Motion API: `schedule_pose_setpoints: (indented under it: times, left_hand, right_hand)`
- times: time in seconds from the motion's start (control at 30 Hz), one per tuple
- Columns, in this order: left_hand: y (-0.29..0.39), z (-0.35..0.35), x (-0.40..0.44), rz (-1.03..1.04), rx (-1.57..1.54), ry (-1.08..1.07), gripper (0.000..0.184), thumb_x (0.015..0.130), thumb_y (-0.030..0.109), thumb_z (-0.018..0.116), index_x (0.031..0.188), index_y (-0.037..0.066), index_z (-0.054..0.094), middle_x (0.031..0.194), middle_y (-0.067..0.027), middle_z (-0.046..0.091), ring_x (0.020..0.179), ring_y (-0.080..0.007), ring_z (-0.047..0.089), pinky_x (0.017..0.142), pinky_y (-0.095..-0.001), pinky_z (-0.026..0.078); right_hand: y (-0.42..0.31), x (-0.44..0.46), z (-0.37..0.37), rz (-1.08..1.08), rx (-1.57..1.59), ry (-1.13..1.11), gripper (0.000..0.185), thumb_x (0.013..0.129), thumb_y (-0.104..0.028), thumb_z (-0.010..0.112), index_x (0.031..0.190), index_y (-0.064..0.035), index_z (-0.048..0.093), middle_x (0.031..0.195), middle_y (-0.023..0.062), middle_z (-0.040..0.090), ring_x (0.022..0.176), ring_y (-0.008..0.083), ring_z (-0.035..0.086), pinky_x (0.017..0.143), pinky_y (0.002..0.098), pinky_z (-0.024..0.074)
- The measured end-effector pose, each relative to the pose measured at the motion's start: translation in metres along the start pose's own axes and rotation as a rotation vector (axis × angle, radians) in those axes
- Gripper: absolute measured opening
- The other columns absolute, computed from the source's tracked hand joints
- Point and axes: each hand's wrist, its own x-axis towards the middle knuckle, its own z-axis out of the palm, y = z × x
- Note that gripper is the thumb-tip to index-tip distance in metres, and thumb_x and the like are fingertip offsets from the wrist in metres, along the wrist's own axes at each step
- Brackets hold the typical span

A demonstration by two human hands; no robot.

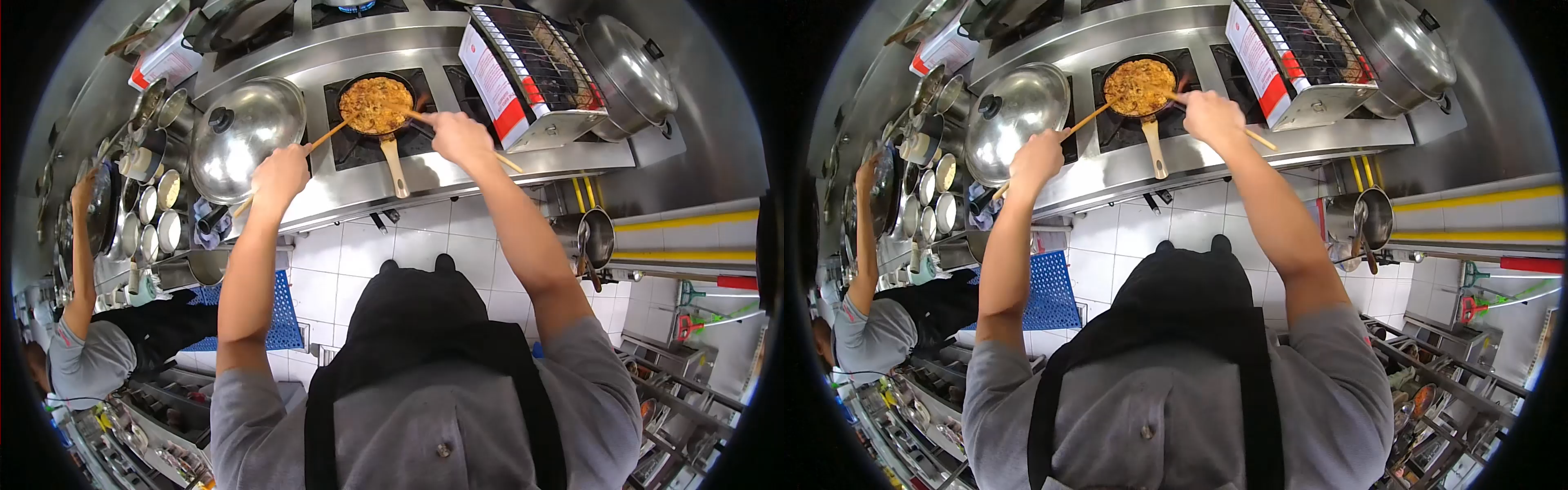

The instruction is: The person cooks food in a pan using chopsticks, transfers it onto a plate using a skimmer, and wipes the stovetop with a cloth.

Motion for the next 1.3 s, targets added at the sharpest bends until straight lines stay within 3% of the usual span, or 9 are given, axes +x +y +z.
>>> schedule_pose_setpoints:
  times: [0.2,0.3,0.47,0.7,0.83,0.87,1.1,1.27,1.3]
  left_hand:
    - [0.000,-0.018,-0.002,-0.010,-0.002,-0.009,0.030,0.093,0.018,0.044,0.112,0.008,0.065,0.106,-0.0221,0.067,0.098,-0.0394,0.065,0.085,-0.0476,0.052]
    - [-0.005,0.010,0.013,-0.017,0.000,-0.007,0.030,0.093,0.019,0.043,0.112,0.007,0.065,0.106,-0.0221,0.067,0.098,-0.0397,0.065,0.085,-0.0475,0.052]
    - [-0.002,0.009,0.008,0.060,-0.042,0.040,0.031,0.094,0.020,0.043,0.113,0.007,0.064,0.105,-0.0230,0.066,0.097,-0.0405,0.065,0.085,-0.0476,0.051]
    - [0.009,-0.006,-0.009,0.023,-0.062,-0.048,0.032,0.096,0.022,0.044,0.119,0.010,0.063,0.106,-0.0220,0.066,0.097,-0.0402,0.065,0.086,-0.0476,0.051]
    - [0.000,0.015,0.016,0.009,-0.010,-0.104,0.032,0.096,0.023,0.045,0.119,0.011,0.064,0.107,-0.0207,0.067,0.098,-0.0389,0.065,0.086,-0.0469,0.051]
    - [0.002,0.002,0.011,0.025,-0.017,-0.105,0.031,0.096,0.022,0.046,0.120,0.012,0.064,0.107,-0.0199,0.067,0.098,-0.0380,0.065,0.085,-0.0462,0.052]
    - [0.013,-0.028,-0.007,-0.015,0.035,-0.075,0.032,0.096,0.022,0.044,0.117,0.010,0.065,0.106,-0.0202,0.067,0.097,-0.0384,0.066,0.084,-0.0469,0.052]
    - [0.007,-0.018,0.004,-0.050,0.028,-0.021,0.032,0.096,0.024,0.044,0.105,0.003,0.066,0.102,-0.0222,0.068,0.098,-0.0393,0.066,0.083,-0.0478,0.052]
    - [0.004,-0.013,0.003,-0.053,0.031,-0.025,0.032,0.096,0.024,0.044,0.105,0.003,0.066,0.102,-0.0222,0.068,0.098,-0.0393,0.066,0.083,-0.0478,0.052]
  right_hand:
    - [0.004,0.001,-0.023,0.068,0.104,-0.052,0.041,0.087,-0.012,0.051,0.123,-0.0273,0.064,0.112,0.0194,0.065,0.103,0.0363,0.063,0.090,0.0475,0.0495]
    - [0.007,0.006,0.014,0.080,0.094,-0.030,0.039,0.089,-0.013,0.051,0.123,-0.0280,0.064,0.110,0.0209,0.065,0.103,0.0367,0.063,0.090,0.0470,0.0495]
    - [0.018,-0.003,0.012,0.150,0.271,-0.038,0.043,0.086,-0.011,0.053,0.124,-0.0285,0.064,0.112,0.0144,0.067,0.105,0.0321,0.063,0.092,0.0429,0.0500]
    - [0.018,-0.005,-0.012,0.092,0.151,-0.008,0.046,0.082,-0.010,0.055,0.124,-0.0286,0.064,0.110,0.0103,0.068,0.103,0.0315,0.064,0.089,0.0424,0.0517]
    - [0.028,0.005,0.028,0.040,0.074,0.034,0.041,0.084,-0.012,0.053,0.120,-0.0261,0.066,0.102,0.0160,0.069,0.098,0.0340,0.065,0.089,0.0438,0.0516]
    - [0.030,0.006,0.016,0.091,0.102,-0.063,0.040,0.085,-0.012,0.053,0.120,-0.0261,0.066,0.105,0.0166,0.068,0.099,0.0342,0.065,0.089,0.0441,0.0509]
    - [0.034,-0.005,-0.001,0.042,0.077,-0.030,0.041,0.084,-0.012,0.055,0.121,-0.0281,0.066,0.103,0.0162,0.069,0.098,0.0342,0.065,0.086,0.0443,0.0516]
    - [0.003,0.011,-0.001,0.064,0.125,-0.001,0.017,0.083,-0.012,0.059,0.100,-0.0104,0.062,0.092,0.0186,0.068,0.098,0.0377,0.064,0.084,0.0476,0.0514]
    - [0.002,0.014,0.013,0.019,0.037,-0.040,0.020,0.083,-0.011,0.058,0.102,-0.0115,0.063,0.094,0.0197,0.068,0.098,0.0379,0.064,0.084,0.0479,0.0512]
